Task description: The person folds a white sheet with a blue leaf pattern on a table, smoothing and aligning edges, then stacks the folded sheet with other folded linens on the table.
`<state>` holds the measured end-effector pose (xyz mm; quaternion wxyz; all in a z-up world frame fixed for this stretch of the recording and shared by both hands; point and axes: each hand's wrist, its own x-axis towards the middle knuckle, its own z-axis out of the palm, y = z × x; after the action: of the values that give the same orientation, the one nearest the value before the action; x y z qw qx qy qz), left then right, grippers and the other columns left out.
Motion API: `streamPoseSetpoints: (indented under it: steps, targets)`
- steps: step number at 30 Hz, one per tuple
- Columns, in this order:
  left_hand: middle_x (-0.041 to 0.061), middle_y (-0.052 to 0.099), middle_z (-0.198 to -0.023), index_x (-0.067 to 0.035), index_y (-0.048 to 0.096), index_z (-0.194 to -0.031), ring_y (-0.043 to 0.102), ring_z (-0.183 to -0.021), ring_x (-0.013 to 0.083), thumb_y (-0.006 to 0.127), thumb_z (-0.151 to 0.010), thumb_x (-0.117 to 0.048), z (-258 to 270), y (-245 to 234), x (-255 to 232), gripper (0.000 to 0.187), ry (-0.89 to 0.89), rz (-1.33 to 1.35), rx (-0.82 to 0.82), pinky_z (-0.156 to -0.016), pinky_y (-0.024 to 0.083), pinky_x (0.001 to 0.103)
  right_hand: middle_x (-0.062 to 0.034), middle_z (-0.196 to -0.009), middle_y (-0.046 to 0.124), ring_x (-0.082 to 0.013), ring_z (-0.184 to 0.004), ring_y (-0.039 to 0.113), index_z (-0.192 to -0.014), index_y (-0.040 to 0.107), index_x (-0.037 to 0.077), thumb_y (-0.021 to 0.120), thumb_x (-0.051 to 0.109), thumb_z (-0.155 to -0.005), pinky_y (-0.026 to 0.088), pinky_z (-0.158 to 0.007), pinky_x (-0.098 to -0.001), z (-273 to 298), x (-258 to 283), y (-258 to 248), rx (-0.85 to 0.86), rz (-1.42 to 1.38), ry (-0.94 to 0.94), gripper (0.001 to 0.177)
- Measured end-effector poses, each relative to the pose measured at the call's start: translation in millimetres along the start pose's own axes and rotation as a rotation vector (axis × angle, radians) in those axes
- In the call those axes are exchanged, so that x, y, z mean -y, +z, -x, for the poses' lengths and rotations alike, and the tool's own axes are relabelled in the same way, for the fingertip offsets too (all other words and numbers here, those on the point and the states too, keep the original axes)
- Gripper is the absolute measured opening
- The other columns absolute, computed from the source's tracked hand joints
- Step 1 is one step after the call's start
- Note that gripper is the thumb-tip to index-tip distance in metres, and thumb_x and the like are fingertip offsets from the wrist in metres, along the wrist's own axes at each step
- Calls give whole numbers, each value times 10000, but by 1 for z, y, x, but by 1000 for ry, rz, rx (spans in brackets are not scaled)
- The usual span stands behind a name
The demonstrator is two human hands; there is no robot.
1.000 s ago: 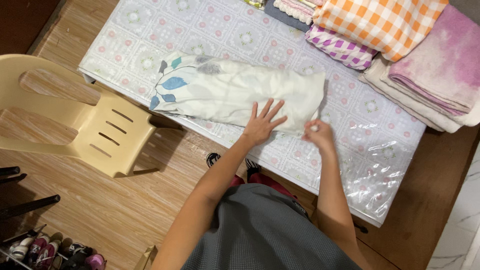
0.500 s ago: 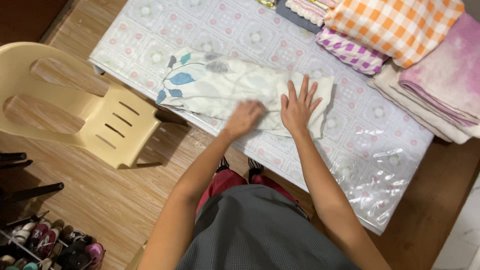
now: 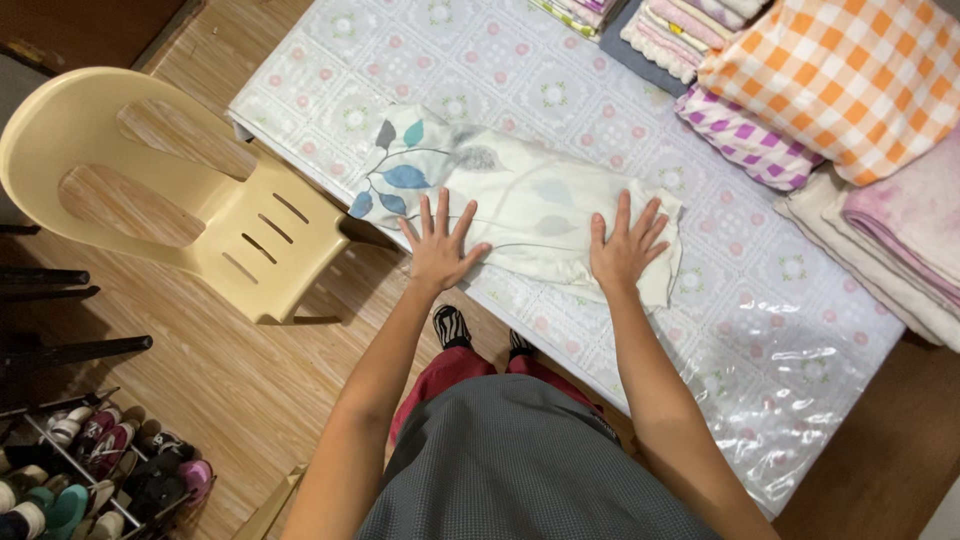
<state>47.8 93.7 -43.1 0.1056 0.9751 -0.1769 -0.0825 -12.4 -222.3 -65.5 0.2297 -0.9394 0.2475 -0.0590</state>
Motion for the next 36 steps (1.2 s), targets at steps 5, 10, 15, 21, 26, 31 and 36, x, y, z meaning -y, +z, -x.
streamPoseSetpoints:
  steps: [5, 10, 15, 21, 26, 31, 36]
  targets:
    - [51, 535, -1429, -225, 521, -1487, 530, -1307, 236, 444, -1137, -340, -42, 4, 39, 376, -59, 166, -129, -1073, 348, 568, -172, -1728, 181, -452, -1602, 92, -1354, 591, 116, 496, 480, -1091, 12, -1199, -763, -22, 22, -4, -56, 42, -91, 458]
    - [59, 586, -1394, -160, 586, -1355, 524, -1265, 306, 540, -972, -89, -112, -14, 72, 392, 118, 110, -419, -1013, 406, 526, -115, -1680, 294, -348, -1568, 198, -1401, 580, 130, 555, 456, -1016, 29, -1181, -734, -36, 96, 20, -15, -13, -465, 505]
    - [75, 559, -1410, -118, 517, -1487, 447, -1269, 319, 564, -905, -101, -167, -38, 86, 585, -62, 181, -314, -993, 298, 645, -17, -1728, 20, -279, -1584, -1, -1607, 285, 338, 341, 651, -1008, -50, -1195, -687, -13, 153, 50, 495, 291, -686, 678]
    - [153, 486, -1317, -205, 697, -1198, 378, -1285, 365, 710, -818, -326, -171, -46, 108, 399, -227, 136, 22, -1041, 266, 643, -10, -1718, 24, -302, -1565, 26, -1616, 224, 392, 320, 711, -969, -15, -1210, -637, 7, 130, 56, 520, 302, -867, 728]
    - [103, 559, -1356, -186, 745, -1153, 459, -1335, 338, 746, -885, -438, -168, -43, 126, 368, -145, 166, -223, -1103, 309, 701, -36, -1724, 89, -307, -1577, 84, -1611, 278, 376, 359, 696, -985, 60, -1218, -648, 9, 124, 64, 402, 250, -907, 708]
    - [154, 521, -1409, -218, 617, -1343, 472, -1317, 424, 820, -780, -523, -195, -64, 146, 671, -201, 109, 429, -1068, 399, 591, -30, -1712, 99, -300, -1563, 76, -1595, 294, 377, 383, 693, -969, 54, -1210, -649, 10, 124, 62, 418, 275, -903, 707]
    - [224, 566, -1331, -260, 553, -1439, 646, -1123, 412, 948, -630, -344, -171, -69, 145, 904, -58, 106, 398, -966, 542, 423, -11, -1712, 80, -286, -1563, 55, -1591, 276, 397, 352, 711, -960, 27, -1216, -637, 8, 127, 63, 459, 324, -887, 709]
